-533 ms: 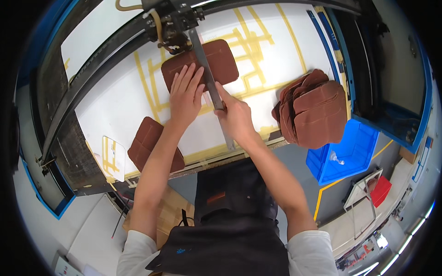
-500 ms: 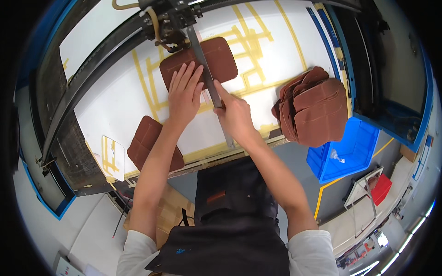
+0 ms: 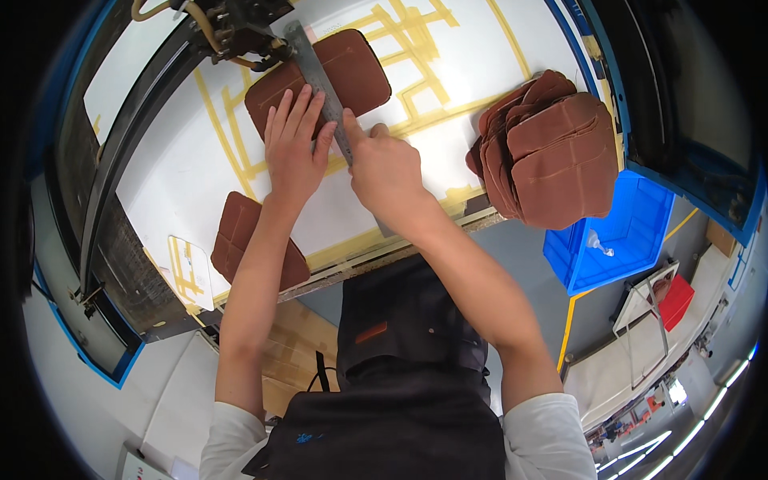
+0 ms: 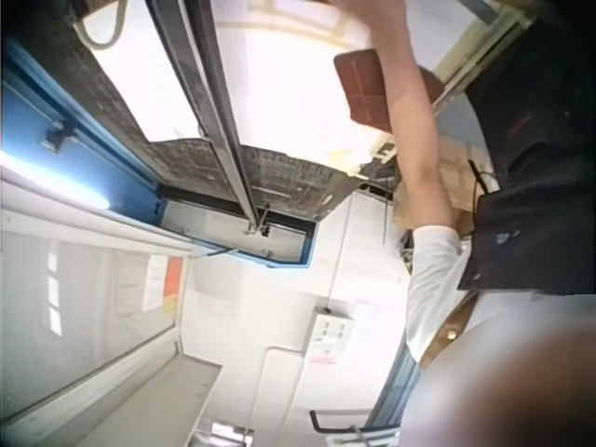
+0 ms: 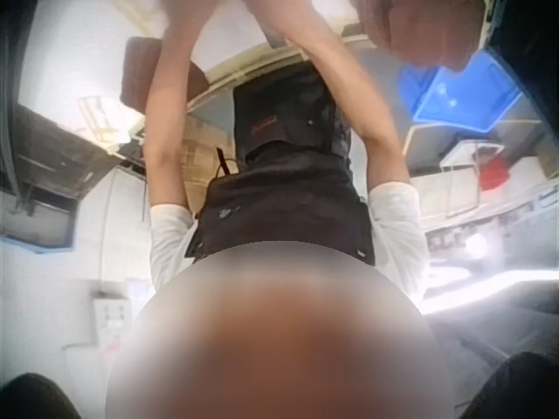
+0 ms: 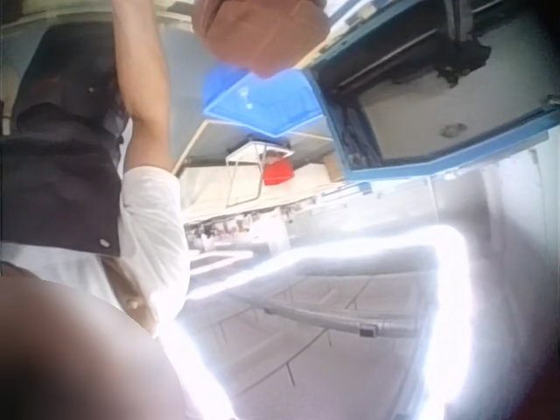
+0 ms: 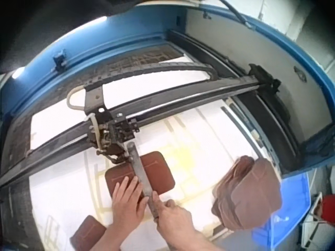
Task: Aligning leather pieces on a laser cutting machine using a ruler and operating the machine's control panel.
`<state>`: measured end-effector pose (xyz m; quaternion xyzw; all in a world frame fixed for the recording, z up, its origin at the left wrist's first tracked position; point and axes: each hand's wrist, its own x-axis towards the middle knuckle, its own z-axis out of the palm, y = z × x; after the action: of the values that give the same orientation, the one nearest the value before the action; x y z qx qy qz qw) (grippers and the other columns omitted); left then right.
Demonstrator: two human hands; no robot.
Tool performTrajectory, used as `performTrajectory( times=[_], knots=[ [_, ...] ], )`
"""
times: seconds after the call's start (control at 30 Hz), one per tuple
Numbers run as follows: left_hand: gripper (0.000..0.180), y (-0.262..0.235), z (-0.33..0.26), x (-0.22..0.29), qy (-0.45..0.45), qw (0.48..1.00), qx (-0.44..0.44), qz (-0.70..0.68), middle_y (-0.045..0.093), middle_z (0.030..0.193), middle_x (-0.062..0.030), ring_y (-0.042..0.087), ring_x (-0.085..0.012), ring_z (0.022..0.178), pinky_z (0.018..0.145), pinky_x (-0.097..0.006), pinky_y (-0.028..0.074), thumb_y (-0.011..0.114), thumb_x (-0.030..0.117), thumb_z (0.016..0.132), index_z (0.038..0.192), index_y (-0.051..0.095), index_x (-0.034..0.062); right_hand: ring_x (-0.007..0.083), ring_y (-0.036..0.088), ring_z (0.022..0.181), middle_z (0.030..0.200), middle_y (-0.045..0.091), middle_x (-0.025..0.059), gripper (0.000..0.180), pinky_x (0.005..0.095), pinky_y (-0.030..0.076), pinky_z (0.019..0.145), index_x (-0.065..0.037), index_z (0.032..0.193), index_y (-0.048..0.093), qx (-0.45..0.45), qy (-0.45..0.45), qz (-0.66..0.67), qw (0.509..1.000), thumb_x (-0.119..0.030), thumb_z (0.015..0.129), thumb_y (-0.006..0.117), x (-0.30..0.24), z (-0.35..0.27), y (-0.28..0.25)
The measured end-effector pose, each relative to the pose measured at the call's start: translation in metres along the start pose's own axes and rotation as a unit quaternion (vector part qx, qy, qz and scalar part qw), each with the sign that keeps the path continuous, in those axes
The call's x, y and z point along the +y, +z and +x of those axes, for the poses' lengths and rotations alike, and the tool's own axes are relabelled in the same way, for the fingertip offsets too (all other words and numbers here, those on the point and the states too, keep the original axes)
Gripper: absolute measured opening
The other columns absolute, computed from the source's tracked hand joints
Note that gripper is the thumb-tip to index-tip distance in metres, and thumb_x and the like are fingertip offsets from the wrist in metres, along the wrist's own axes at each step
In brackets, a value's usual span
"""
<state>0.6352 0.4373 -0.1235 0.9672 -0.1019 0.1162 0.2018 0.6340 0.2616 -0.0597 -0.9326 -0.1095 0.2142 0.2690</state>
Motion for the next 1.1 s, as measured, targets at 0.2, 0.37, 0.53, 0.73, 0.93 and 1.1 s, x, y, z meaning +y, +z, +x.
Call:
performTrajectory(
  times=[0.2,0.37,0.53,0.73,0.93,1.1],
  knots=[
    [0.042,0.001,0.000,0.004,0.008,1.000,0.006,0.021,0.056,0.149,-0.0055,0.047,-0.0344,0.141,0.118,-0.056,0.031,0.066,0.029,0.098,0.138,0.064,0.0149,0.0346,0.071,0.083,0.096,0.066,0.0150,0.079,0.0436,0.056,0.071,-0.012,0.152,0.048,0.009,-0.025,-0.042,0.999,-0.015,0.080,0.080,0.008,-0.001,0.006],
    [0.044,0.000,-0.003,0.008,0.036,0.997,-0.023,0.063,0.056,0.149,-0.0052,0.046,-0.0337,0.141,0.117,-0.057,0.031,0.068,0.030,0.096,0.138,0.064,0.0151,0.0347,0.070,0.085,0.100,0.067,0.0156,0.058,0.0432,0.057,0.074,-0.006,0.135,0.061,0.035,-0.055,0.002,0.998,-0.011,0.079,0.077,0.022,0.014,-0.001],
    [0.048,-0.003,-0.001,0.013,0.023,0.998,-0.021,0.050,0.056,0.150,-0.0058,0.046,-0.0340,0.142,0.118,-0.056,0.030,0.072,0.031,0.093,0.137,0.064,0.0131,0.0361,0.069,0.086,0.105,0.067,0.0191,0.038,0.0447,0.057,0.079,-0.001,0.116,0.070,0.284,-0.024,0.133,0.949,-0.005,0.078,0.072,0.040,0.055,-0.016],
    [0.053,-0.001,-0.001,0.016,0.009,0.998,-0.036,0.043,0.054,0.152,-0.0095,0.045,-0.0368,0.143,0.118,-0.058,0.028,0.074,0.028,0.091,0.139,0.061,0.0092,0.0406,0.068,0.091,0.105,0.065,0.0243,0.043,0.0472,0.056,0.082,0.002,0.117,0.068,0.273,0.040,0.199,0.940,-0.006,0.075,0.072,0.029,0.067,-0.002],
    [0.054,-0.001,-0.004,0.014,0.012,0.997,-0.063,0.051,0.051,0.154,-0.0132,0.042,-0.0388,0.146,0.120,-0.059,0.026,0.070,0.027,0.093,0.143,0.058,0.0088,0.0401,0.062,0.102,0.109,0.062,0.0244,0.042,0.0457,0.052,0.087,0.005,0.119,0.066,0.290,0.029,0.245,0.925,0.005,0.077,0.066,0.023,0.057,0.001],
    [0.058,0.000,-0.004,0.017,0.003,0.997,-0.067,0.044,0.044,0.157,-0.0220,0.042,-0.0409,0.145,0.120,-0.061,0.025,0.069,0.022,0.090,0.145,0.056,0.0076,0.0378,0.062,0.102,0.112,0.061,0.0219,0.041,0.0440,0.052,0.088,0.005,0.120,0.065,0.287,0.010,0.298,0.910,0.007,0.079,0.065,0.024,0.048,-0.003]
  ],
)
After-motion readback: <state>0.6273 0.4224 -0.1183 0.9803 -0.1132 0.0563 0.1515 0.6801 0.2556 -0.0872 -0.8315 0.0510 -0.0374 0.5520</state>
